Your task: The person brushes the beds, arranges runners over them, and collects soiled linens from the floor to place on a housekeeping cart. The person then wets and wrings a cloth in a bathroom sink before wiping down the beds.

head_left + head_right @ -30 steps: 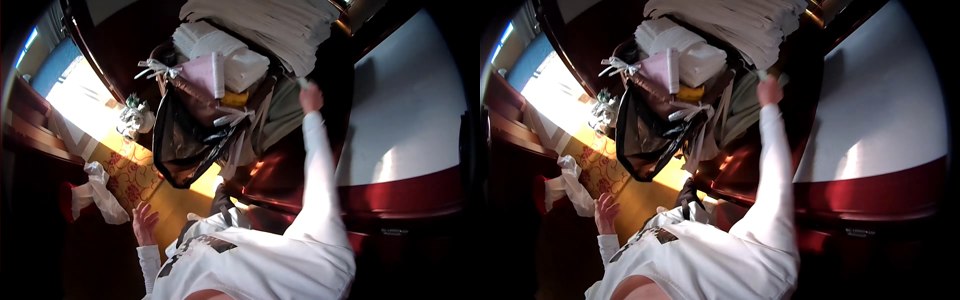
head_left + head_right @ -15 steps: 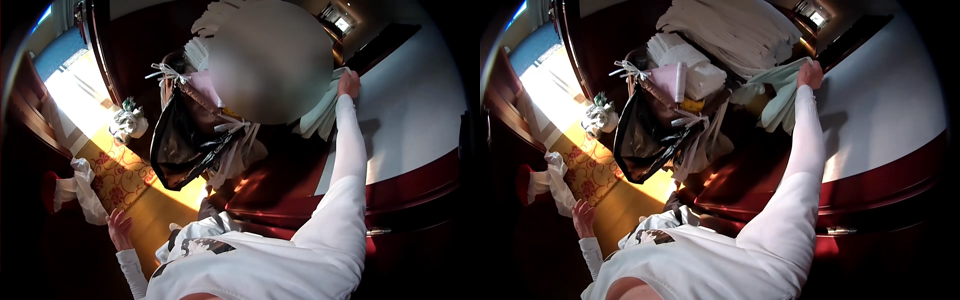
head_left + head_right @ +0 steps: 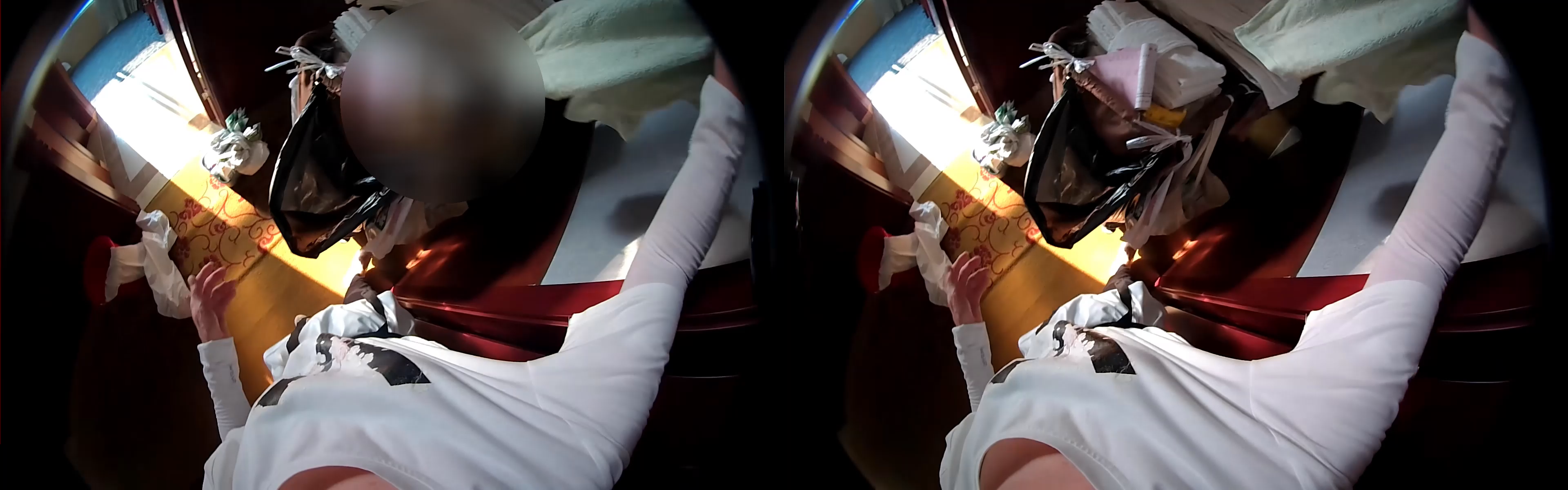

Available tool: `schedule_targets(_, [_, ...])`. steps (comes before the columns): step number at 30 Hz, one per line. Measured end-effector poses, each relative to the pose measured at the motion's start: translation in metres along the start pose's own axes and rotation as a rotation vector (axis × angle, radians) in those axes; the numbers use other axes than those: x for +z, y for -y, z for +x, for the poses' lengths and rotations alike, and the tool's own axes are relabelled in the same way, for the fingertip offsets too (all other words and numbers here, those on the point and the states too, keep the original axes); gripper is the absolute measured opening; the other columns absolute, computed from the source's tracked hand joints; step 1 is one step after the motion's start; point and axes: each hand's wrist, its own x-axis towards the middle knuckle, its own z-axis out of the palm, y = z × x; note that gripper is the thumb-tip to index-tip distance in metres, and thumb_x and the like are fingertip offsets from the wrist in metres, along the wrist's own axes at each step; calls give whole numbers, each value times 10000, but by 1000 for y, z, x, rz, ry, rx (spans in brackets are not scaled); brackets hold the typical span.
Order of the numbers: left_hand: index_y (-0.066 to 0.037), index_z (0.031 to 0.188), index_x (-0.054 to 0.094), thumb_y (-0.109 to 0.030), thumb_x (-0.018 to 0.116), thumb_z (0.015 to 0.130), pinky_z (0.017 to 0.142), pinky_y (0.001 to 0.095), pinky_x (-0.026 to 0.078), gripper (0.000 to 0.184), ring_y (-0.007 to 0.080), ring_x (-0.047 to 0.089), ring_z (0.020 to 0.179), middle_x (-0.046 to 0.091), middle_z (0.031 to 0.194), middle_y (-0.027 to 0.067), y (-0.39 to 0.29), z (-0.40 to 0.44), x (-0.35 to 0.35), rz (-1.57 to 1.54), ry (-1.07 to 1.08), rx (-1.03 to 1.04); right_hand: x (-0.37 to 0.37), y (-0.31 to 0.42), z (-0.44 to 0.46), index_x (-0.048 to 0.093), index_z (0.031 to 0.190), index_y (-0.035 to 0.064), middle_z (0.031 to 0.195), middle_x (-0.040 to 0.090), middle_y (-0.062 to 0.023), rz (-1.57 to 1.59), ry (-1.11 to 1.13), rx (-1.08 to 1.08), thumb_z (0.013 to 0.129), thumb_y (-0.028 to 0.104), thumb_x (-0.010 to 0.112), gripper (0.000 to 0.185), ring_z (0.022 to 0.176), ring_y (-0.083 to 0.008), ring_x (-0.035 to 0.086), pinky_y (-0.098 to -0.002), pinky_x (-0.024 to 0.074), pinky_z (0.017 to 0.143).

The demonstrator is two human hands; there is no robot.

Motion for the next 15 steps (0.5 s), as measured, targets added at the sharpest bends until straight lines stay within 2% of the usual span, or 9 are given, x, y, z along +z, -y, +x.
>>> schedule_targets(2, [-45,1157,487,-478,364,901,692,281,493,518,190,610,796,595,988,95,-5,-1,1,-15,124,41,-1,54,-3,451,978,-68,940,465,-213,70,134,-23,911,213,352,305,865,-319,459,-411,373,752])
schedule_targets(5, [-43,1134,499,-471,342,908,706,285,493,509,197,610,803,597,982,104,-14,-5,-2,-48,172,98,5,131,-29,494,953,-46,890,496,-172,188,393,-32,880,197,409,268,819,-263,473,-373,384,717])
schedule_targets(7, [-21,1177,456,-448,330,914,707,305,499,517,206,604,845,583,1017,115,-15,-4,-12,-99,286,172,14,194,-55,522,936,-32,857,516,-145,331,556,-21,859,187,446,244,788,-225,483,-347,391,693])
schedule_targets(11, [0,1142,473,-416,329,926,697,302,494,490,202,613,781,596,935,126,-62,-51,-8,-67,159,471,28,315,-96,579,904,-3,792,557,-91,676,808,0,818,166,522,198,726,-150,502,-296,407,647])
schedule_targets(12, [-2,1051,512,-396,347,930,643,275,481,445,174,599,695,595,825,106,-74,-65,-6,-93,34,503,28,341,-103,594,895,4,775,567,-78,754,855,-2,808,161,541,187,710,-131,507,-284,410,635])
schedule_targets(13, [-2,1051,512,-396,347,930,643,275,481,445,174,599,695,595,825,106,-80,-70,-15,-100,-11,517,30,366,-112,608,887,11,759,578,-64,834,902,5,798,155,560,177,695,-112,512,-271,414,623])
schedule_targets(15, [-12,938,531,-383,368,929,586,249,454,406,138,569,637,577,742,80,-84,-69,-19,-86,-141,594,45,401,-133,637,871,25,726,598,-37,1020,984,76,777,145,597,157,664,-74,521,-245,422,600])
